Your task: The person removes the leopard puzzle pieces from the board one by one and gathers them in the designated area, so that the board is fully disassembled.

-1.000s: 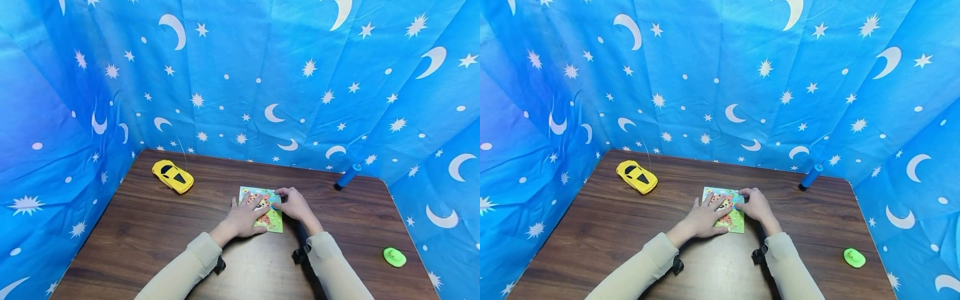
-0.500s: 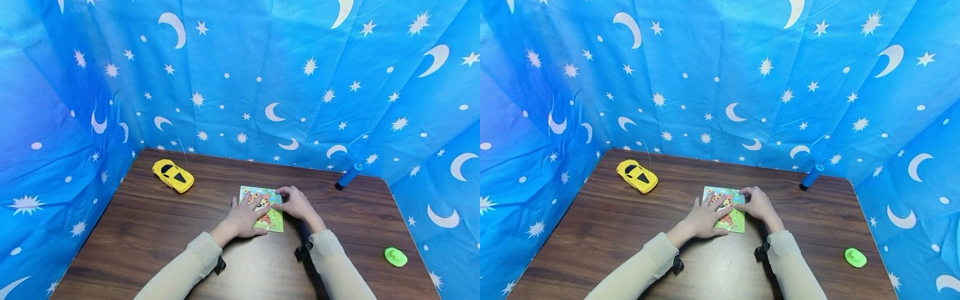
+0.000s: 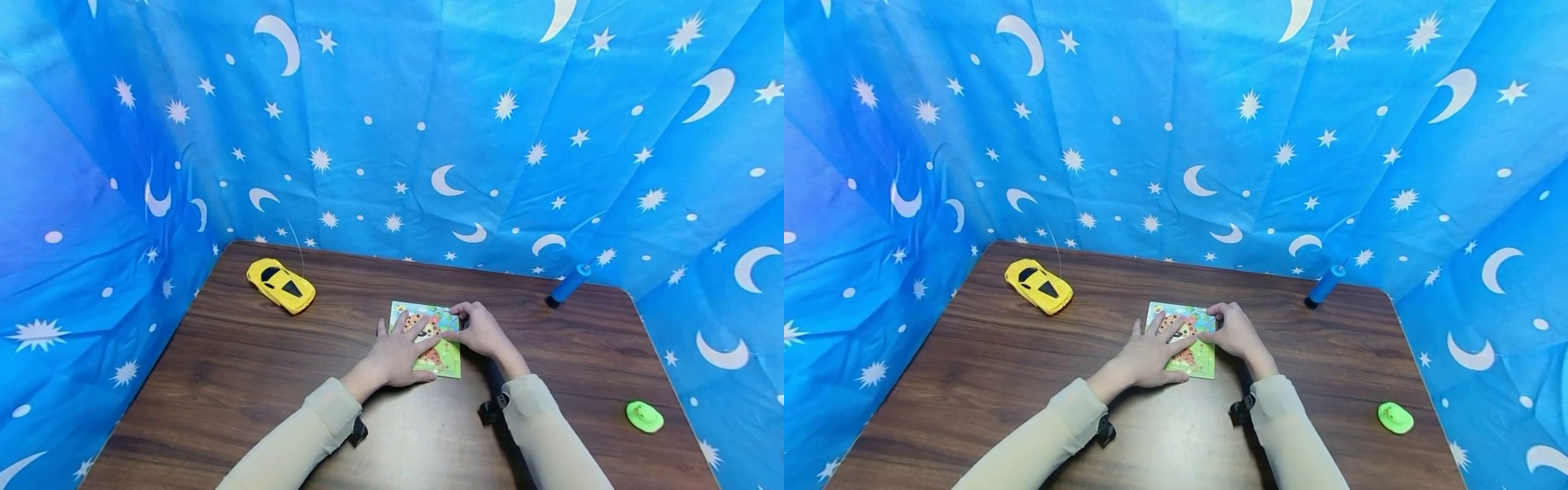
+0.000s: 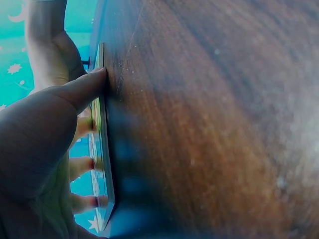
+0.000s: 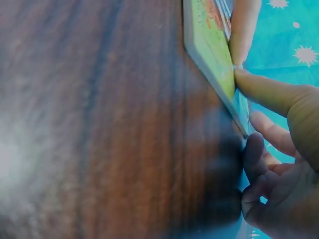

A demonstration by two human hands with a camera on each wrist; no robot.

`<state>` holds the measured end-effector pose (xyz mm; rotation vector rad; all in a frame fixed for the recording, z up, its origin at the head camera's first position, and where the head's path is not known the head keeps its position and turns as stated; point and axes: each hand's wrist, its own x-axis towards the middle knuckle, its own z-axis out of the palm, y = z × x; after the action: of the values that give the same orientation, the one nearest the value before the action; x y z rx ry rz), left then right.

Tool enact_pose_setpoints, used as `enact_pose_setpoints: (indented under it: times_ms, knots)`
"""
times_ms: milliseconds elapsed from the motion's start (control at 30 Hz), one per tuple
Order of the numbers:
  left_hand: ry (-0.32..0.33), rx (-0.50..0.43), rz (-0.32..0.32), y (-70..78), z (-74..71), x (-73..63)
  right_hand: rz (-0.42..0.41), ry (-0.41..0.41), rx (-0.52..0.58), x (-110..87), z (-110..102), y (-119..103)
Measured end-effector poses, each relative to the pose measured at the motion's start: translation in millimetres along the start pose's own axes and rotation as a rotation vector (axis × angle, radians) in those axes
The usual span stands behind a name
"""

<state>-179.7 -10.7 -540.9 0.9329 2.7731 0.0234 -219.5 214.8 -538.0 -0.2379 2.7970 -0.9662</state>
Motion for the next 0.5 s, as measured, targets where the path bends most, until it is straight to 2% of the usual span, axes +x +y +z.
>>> enact_pose_setpoints:
  times_ms: [233,500]
  knots:
    - [0.006,-0.001,0.001,0.3,1.1,0.1,0.038,0.051,-0.061,-3.7,1.5,1.2]
    - [0.009,-0.016,0.001,-0.3,-0.1,-0.7,0.012,0.087,-0.092,-5.4,1.7,3.5]
